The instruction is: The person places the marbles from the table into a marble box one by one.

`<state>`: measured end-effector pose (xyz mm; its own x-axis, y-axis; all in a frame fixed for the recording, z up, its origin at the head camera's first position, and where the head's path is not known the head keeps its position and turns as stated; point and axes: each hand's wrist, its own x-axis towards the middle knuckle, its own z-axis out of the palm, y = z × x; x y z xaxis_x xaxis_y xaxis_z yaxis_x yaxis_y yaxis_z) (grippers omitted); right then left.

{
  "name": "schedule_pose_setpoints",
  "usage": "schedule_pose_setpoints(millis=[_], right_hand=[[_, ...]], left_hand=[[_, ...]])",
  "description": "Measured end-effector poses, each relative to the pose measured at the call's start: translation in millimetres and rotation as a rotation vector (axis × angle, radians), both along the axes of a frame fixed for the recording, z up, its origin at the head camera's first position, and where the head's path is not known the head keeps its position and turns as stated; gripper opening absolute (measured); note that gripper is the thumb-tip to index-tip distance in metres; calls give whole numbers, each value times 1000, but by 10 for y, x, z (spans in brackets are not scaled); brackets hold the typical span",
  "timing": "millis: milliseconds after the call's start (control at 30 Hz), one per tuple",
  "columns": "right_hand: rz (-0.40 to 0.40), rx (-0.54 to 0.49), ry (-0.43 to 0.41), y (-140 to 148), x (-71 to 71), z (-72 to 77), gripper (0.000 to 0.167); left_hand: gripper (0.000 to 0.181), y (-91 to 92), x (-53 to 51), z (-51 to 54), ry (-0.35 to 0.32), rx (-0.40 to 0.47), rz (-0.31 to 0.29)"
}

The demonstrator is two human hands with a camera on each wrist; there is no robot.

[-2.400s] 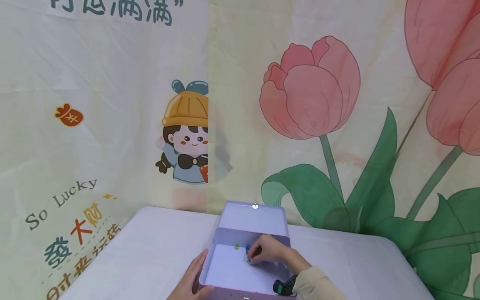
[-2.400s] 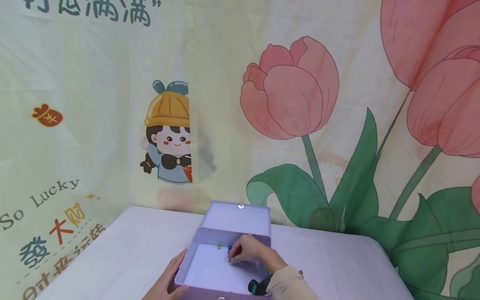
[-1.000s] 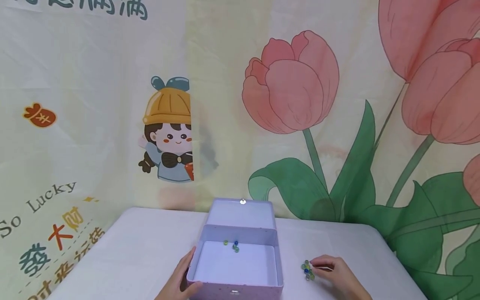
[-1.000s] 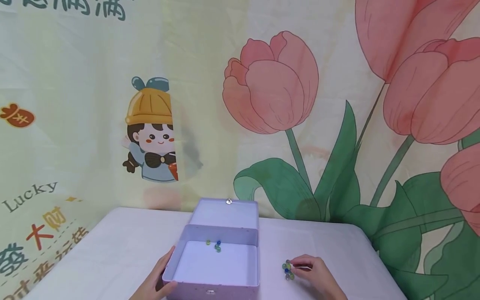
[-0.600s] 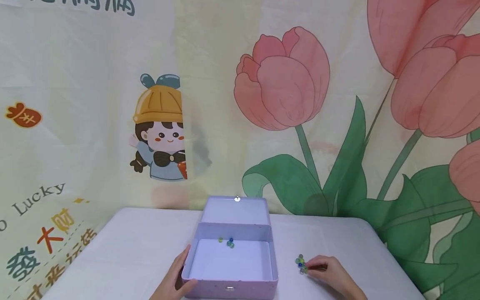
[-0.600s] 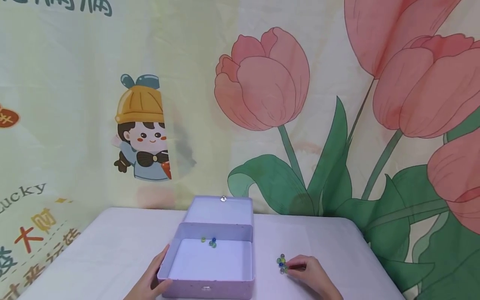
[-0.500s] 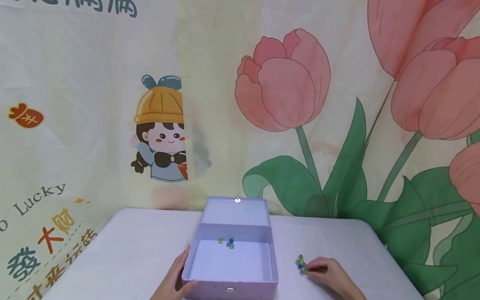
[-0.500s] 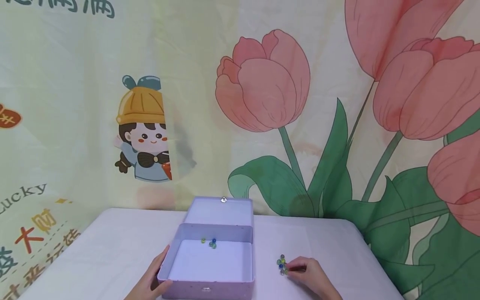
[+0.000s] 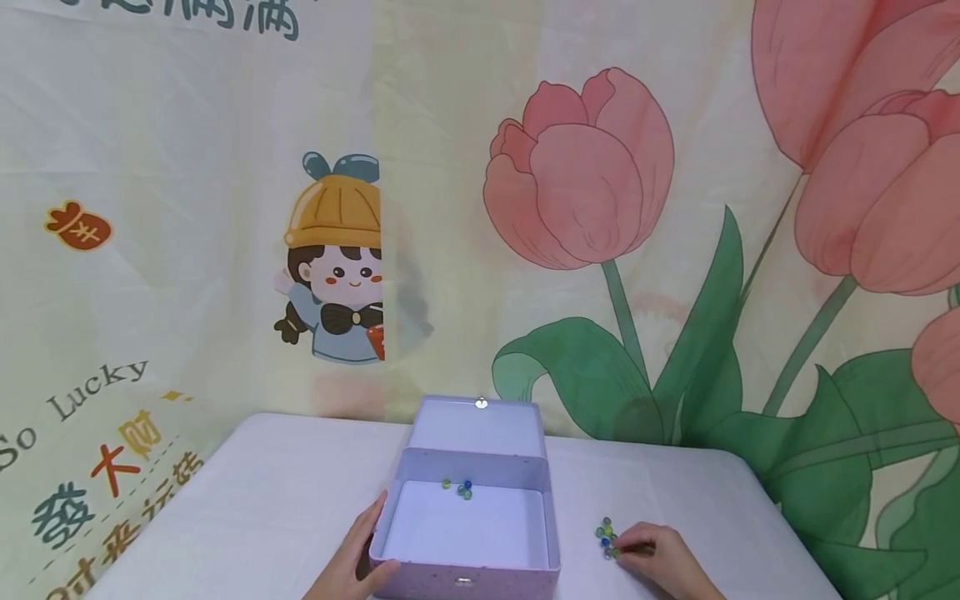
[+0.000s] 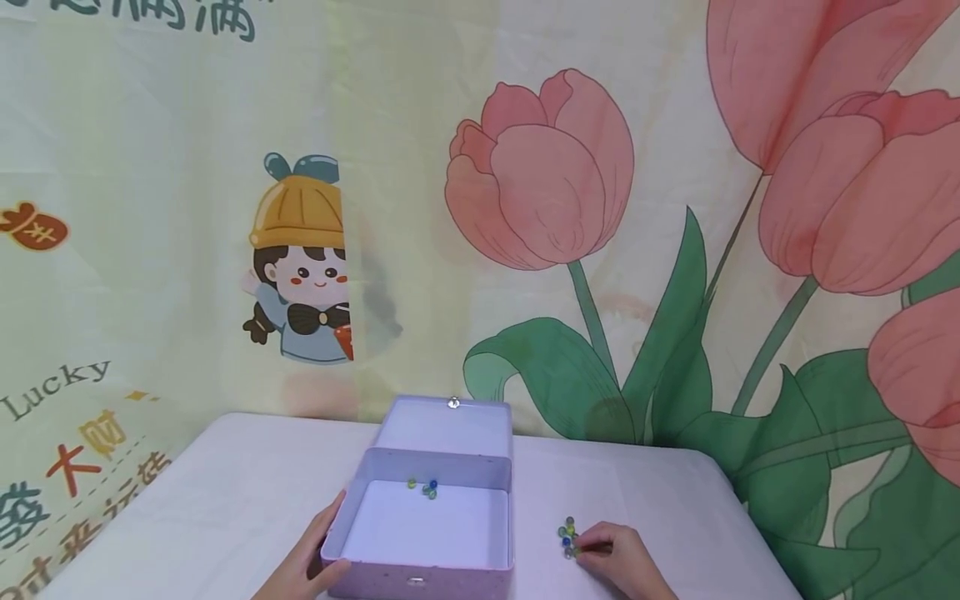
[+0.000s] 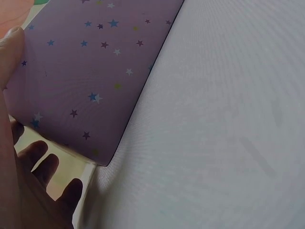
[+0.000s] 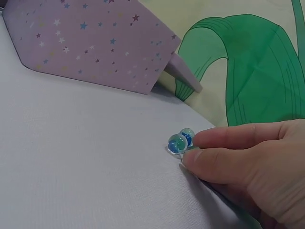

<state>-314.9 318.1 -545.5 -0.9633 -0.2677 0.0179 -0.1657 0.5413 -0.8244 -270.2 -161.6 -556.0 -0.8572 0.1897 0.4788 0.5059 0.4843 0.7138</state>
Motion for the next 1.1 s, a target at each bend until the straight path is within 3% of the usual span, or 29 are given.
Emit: schedule_pose_setpoints(millis=[233, 800, 1100], right_hand=[[-26, 34, 22, -16, -7, -25, 16], [-67, 66, 36, -9, -19, -45, 17], [-70, 49, -1, -30, -2, 15, 18]], left_hand=[[83, 15, 0, 19, -124, 49, -15], [83, 20, 11, 12, -73, 9, 16], [82, 27, 29, 41, -137, 22, 16]])
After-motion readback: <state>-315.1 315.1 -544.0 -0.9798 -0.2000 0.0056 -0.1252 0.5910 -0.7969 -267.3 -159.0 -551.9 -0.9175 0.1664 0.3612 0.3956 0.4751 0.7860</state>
